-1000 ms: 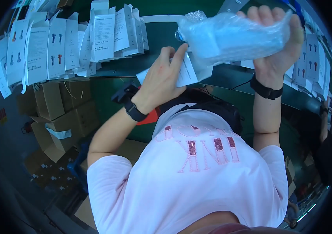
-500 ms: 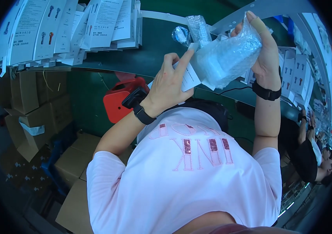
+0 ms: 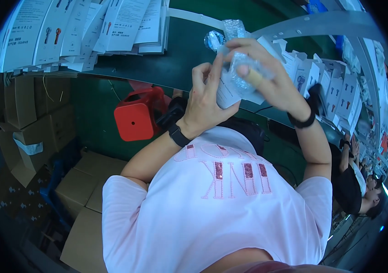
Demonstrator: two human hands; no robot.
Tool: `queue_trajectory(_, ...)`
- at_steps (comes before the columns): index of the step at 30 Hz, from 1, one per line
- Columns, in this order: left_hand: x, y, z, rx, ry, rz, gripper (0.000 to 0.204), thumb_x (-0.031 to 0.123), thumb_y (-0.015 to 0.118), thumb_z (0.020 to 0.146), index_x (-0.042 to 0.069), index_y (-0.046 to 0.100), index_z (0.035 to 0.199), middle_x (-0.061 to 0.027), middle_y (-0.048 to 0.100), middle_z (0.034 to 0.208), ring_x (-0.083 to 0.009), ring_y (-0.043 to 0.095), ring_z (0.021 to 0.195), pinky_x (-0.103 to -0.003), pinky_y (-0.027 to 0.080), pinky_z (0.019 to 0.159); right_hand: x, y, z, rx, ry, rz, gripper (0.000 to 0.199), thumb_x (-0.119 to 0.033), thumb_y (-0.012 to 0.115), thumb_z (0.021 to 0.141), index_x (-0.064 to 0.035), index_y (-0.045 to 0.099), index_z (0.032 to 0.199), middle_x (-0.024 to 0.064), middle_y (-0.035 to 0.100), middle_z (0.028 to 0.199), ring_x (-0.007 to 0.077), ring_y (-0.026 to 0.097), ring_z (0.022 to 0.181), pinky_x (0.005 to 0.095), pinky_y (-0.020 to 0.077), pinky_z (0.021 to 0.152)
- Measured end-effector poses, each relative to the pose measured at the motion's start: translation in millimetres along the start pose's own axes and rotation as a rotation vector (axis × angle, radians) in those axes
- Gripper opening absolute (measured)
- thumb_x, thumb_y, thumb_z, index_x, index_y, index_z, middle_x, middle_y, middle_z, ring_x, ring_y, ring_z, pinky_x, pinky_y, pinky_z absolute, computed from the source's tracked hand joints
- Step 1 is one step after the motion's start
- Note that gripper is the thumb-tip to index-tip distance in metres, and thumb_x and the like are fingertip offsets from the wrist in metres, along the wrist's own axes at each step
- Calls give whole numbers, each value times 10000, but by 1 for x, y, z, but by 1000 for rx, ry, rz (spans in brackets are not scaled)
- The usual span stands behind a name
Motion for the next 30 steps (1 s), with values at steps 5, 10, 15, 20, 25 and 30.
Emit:
queue_trajectory(5,-30,-11,-25,8,-138,62,1007,146,800,631,52,270,1482,-211,385,1180,-383,534,1039,-406,516,841,5,32,-6,-254,150,-241,220,28,600,819,46,645,1034,189,623,1147,309,630,986,364,501,854)
queue_trajectory(10,-77,-42,-62,86,-328,216,1012,160,811,639,43,262,1480,-215,383,1180,-377,518,1024,-416,510,811,133,29,52,-50,509,207,289,-51,665,806,-11,659,1092,159,691,966,222,675,821,331,536,804)
queue_trajectory(15,-88,-65,-67,145,-349,277,999,162,812,662,29,254,1479,-210,368,1170,-376,504,1019,-413,496,821,273,97,53,-48,346,-729,669,-240,739,789,-53,435,1355,211,625,1029,359,647,862,422,525,773)
queue_trajectory(20,-84,-68,-51,145,-359,249,1038,144,815,657,13,209,1490,-213,354,1209,-354,456,1078,-422,438,910,295,104,46,-53,538,-692,376,-144,685,762,-57,594,1116,220,650,961,402,642,885,459,524,779)
queue_trajectory(25,-73,-59,-32,126,-262,244,1048,192,820,637,23,232,1487,-219,358,1204,-372,491,1049,-404,506,829,190,-12,59,149,613,-59,233,-191,704,823,-71,696,1023,67,695,818,128,652,738,253,505,616)
queue_trajectory(30,-52,-29,-10,38,-212,133,1063,189,819,637,28,210,1493,-214,348,1217,-367,497,1055,-409,504,839,0,-55,43,240,244,270,165,-70,713,836,-33,673,992,20,678,857,71,617,711,210,481,606)
Point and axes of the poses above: each hand's wrist, its own z-axis towards the middle knuckle, its own y-axis out of the palm, x = y × z, the point moved 10 cm from there along z, towards the middle knuckle
